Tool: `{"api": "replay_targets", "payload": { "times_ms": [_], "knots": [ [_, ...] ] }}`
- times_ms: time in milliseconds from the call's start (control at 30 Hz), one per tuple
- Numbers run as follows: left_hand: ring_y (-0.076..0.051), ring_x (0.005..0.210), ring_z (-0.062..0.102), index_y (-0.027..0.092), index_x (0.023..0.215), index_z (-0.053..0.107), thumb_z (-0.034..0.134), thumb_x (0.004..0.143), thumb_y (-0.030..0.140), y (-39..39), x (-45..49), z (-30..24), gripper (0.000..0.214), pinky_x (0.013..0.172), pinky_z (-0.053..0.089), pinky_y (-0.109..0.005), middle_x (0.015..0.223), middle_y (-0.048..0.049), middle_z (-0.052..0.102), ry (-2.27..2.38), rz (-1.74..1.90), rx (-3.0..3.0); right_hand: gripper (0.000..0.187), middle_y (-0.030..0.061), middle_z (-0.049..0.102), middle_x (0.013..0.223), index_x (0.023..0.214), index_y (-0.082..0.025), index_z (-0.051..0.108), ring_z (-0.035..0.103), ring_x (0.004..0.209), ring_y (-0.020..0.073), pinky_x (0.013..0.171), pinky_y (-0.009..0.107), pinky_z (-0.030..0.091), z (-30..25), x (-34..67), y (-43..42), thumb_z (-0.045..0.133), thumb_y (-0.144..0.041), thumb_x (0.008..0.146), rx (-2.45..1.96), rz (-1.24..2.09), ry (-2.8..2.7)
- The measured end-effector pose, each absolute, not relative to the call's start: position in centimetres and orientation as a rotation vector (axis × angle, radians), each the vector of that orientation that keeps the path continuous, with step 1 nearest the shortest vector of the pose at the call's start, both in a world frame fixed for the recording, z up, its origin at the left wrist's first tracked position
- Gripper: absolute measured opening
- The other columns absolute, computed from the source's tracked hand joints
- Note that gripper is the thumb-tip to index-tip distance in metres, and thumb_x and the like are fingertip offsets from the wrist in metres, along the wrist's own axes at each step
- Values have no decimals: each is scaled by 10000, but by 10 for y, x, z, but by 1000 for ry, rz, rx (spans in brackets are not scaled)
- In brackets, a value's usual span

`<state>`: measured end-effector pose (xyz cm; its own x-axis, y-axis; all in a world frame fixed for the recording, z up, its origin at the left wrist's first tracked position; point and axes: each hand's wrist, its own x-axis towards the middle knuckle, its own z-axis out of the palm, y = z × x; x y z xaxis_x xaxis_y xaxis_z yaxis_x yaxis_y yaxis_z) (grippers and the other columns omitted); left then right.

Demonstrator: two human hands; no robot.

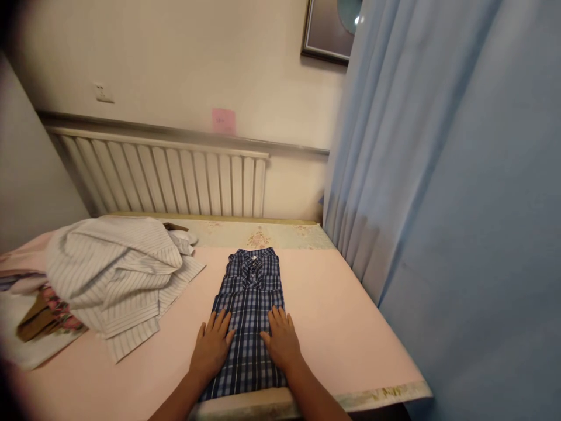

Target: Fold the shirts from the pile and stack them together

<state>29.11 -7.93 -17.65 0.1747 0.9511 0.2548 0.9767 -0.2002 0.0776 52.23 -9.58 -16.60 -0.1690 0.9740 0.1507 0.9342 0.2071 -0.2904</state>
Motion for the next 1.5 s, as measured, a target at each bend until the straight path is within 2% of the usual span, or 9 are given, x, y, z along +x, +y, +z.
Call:
{"api": "replay_targets", "payload": {
  "times_ms": [367, 633, 833, 1000, 1200, 1300, 1500],
  "knots": [
    [-298, 1409, 270, 212, 1415, 414, 325, 923, 390, -102, 288, -174, 531, 1111, 232, -538, 1519, -57, 352, -1950, -334, -2380, 562, 68, 318, 1519, 1419, -191, 415, 218, 1424, 268, 1162, 490, 195, -167, 532, -130, 469, -438, 917, -1709, 197, -2231],
    [-275, 1415, 264, 230, 1427, 390, 323, 930, 365, -114, 275, -184, 520, 1122, 238, -511, 1522, -43, 348, -1929, -386, -2417, 519, 47, 326, 1516, 1428, -236, 396, 244, 1417, 250, 1153, 493, 241, -177, 541, -164, 467, -323, 921, -1623, 167, -2239],
    [-255, 1413, 274, 269, 1423, 390, 331, 945, 383, -133, 264, -192, 495, 1113, 295, -484, 1525, -17, 339, -1758, -451, -2474, 611, 15, 277, 1535, 1453, -274, 346, 201, 1430, 265, 1152, 511, 235, -187, 551, -193, 522, -263, 868, -1531, 144, -2322],
    [-247, 1402, 303, 335, 1442, 326, 402, 932, 423, -152, 252, -191, 523, 1093, 358, -448, 1520, 0, 347, -1474, -519, -2569, 732, 36, 299, 1526, 1447, -260, 362, 200, 1427, 294, 1146, 534, 238, -184, 554, -202, 630, -264, 766, -1507, 219, -2340],
    [-272, 1374, 356, 324, 1474, 248, 562, 837, 492, -168, 235, -187, 730, 1062, 420, -434, 1508, -14, 364, -1235, -532, -2654, 682, 55, 414, 1467, 1406, -240, 436, 272, 1405, 277, 1134, 537, 271, -194, 555, -201, 537, -119, 743, -1475, 184, -2275],
    [-267, 1360, 382, 302, 1465, 288, 604, 819, 428, -171, 231, -193, 730, 1061, 429, -423, 1492, -26, 394, -1183, -533, -2630, 691, 72, 448, 1443, 1377, -201, 476, 301, 1393, 268, 1124, 531, 297, -201, 557, -200, 468, -47, 703, -1440, 114, -2261],
    [-232, 1333, 427, 259, 1352, 476, 523, 827, 190, -168, 225, -216, 532, 1060, 438, -412, 1425, -41, 497, -1154, -675, -2511, 685, 77, 511, 1391, 1305, -202, 555, 423, 1326, 253, 1103, 493, 360, -215, 564, -197, 435, -25, 654, -1409, 29, -2162]
  ]
}}
